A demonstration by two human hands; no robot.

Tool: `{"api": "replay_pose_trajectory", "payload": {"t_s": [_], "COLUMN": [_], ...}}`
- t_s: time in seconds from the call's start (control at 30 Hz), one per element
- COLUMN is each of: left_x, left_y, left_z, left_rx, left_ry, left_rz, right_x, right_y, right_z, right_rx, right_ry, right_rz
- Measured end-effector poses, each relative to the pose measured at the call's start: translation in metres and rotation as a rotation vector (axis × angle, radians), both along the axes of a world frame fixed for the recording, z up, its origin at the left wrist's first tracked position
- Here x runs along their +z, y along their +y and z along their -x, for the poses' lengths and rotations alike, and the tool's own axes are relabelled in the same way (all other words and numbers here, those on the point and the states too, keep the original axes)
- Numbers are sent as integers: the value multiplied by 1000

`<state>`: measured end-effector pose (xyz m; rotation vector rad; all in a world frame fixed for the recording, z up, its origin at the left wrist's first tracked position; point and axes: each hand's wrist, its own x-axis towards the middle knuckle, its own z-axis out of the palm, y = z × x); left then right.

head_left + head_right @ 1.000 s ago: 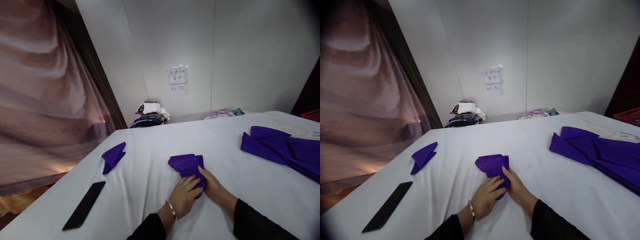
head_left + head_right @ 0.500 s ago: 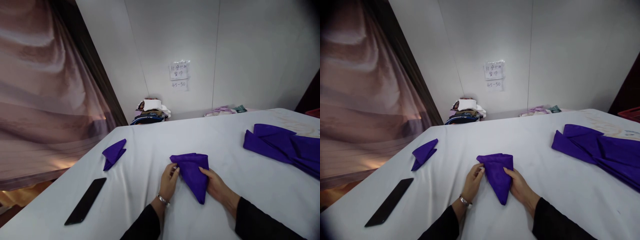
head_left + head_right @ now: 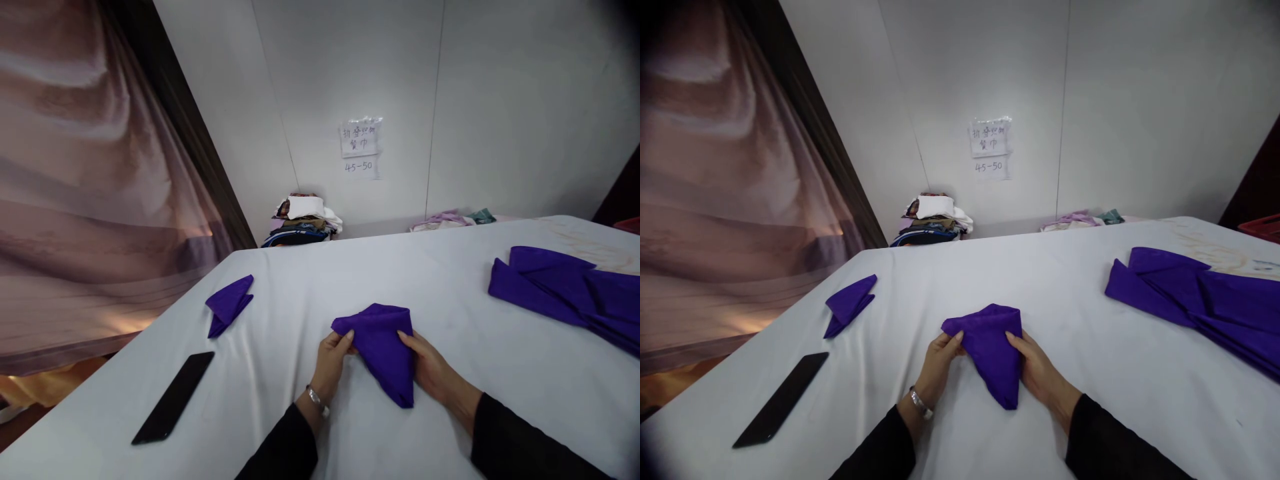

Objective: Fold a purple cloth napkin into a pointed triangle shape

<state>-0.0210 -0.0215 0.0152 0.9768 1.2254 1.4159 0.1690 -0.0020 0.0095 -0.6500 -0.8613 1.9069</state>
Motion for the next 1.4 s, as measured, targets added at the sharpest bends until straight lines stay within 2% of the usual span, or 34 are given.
{"api": "replay_pose_trajectory", "payload": {"t_s": [0.13, 0.23, 0.3, 0.4, 0.47, 0.53, 0.6, 0.67, 0.83, 1.1, 1.4], "left_x": [3, 4, 5, 3, 1, -1, -2, -4, -5, -4, -9], "left_y": [0, 0, 0, 1, 1, 1, 1, 0, 0, 0, 6], "left_z": [3, 5, 5, 5, 3, 2, 0, -1, -2, 1, 9], "left_rx": [67, 83, 91, 111, 113, 102, 85, 69, 27, 48, 115], "left_ry": [14, 54, 88, 124, 138, 154, 174, 192, 236, 295, 258], "left_rz": [16, 17, 21, 24, 23, 19, 12, 1, -32, -44, -34], "right_x": [-1, -7, -9, -6, -4, -5, -9, -14, -17, -9, -8], "right_y": [1, 1, -1, -8, -12, -14, -14, -12, -7, 0, 3], "right_z": [1, -1, -3, -6, -5, -3, -1, 0, 0, -2, -6], "right_rx": [-109, -236, -328, -404, -357, -240, -127, -87, -146, -198, -246], "right_ry": [-72, -348, -587, -844, -922, -946, -929, -888, -771, -742, -544], "right_rz": [-136, -285, -508, -992, -1234, -1321, -1270, -1135, -853, -684, -340]}}
